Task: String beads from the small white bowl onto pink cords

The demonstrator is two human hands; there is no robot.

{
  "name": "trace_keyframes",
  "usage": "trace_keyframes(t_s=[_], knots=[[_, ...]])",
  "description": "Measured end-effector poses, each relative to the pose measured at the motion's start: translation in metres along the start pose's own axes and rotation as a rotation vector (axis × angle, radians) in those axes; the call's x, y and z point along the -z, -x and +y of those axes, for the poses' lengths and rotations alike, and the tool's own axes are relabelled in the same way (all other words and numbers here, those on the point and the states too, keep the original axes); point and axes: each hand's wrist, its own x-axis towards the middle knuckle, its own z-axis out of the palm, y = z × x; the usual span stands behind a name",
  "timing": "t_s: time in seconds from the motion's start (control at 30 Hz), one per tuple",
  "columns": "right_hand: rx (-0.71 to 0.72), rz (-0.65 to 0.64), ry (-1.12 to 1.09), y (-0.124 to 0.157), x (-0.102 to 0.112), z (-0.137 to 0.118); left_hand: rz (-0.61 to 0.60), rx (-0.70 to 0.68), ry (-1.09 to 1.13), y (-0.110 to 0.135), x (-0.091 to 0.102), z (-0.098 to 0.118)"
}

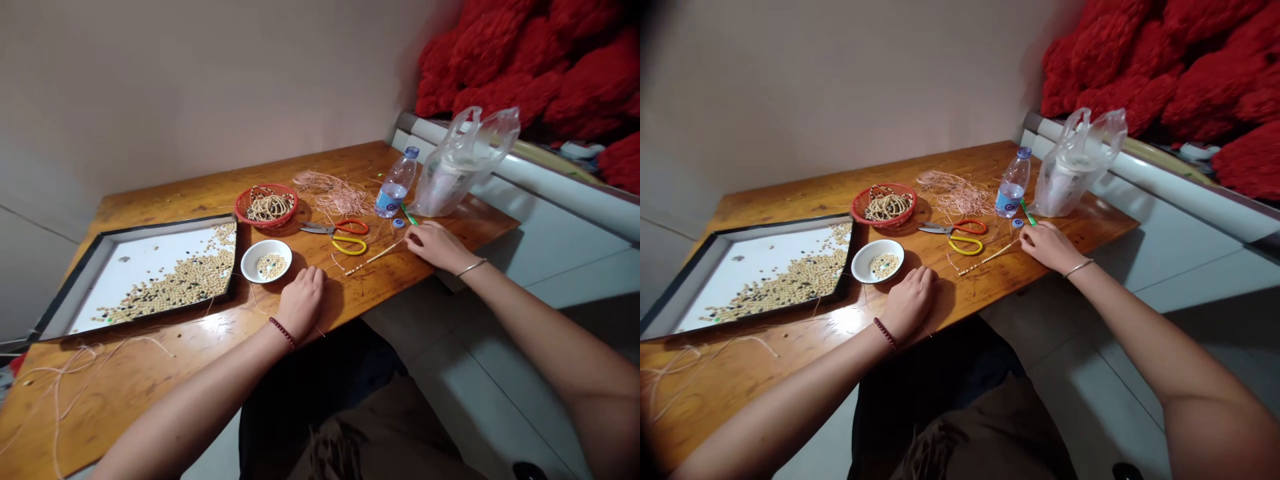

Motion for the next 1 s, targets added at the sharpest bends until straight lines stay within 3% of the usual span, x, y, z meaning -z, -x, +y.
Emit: trace_keyframes(t_s=[0.13, 0.3, 0.4, 0.57, 0.67, 0.87, 1.0], knots=[[-0.219, 0.000, -0.478, -0.005, 0.010, -0.002, 0.005, -0.003, -0.026, 0.001, -0.001, -0.002], [-0.217, 0.066, -0.737, -0.022, 0.021, -0.016, 0.037, -0.004, -0.020, 0.003, -0.003, -0.004], [-0.226, 0.098, -0.824, -0.035, 0.017, -0.021, 0.046, -0.002, -0.038, 0.003, -0.003, -0.006], [-0.256, 0.218, -0.810, -0.066, -0.008, -0.023, 0.117, 0.003, -0.108, 0.003, 0.009, -0.015], [-0.206, 0.225, -0.723, -0.093, -0.019, -0.032, 0.183, 0.017, -0.170, 0.005, 0.023, -0.024], [-0.103, 0.083, -0.584, -0.143, -0.026, -0.075, 0.305, 0.012, -0.280, 0.012, 0.040, -0.047], [-0.053, 0.125, -0.476, -0.152, -0.033, -0.108, 0.366, 0.016, -0.341, 0.017, 0.038, -0.057]])
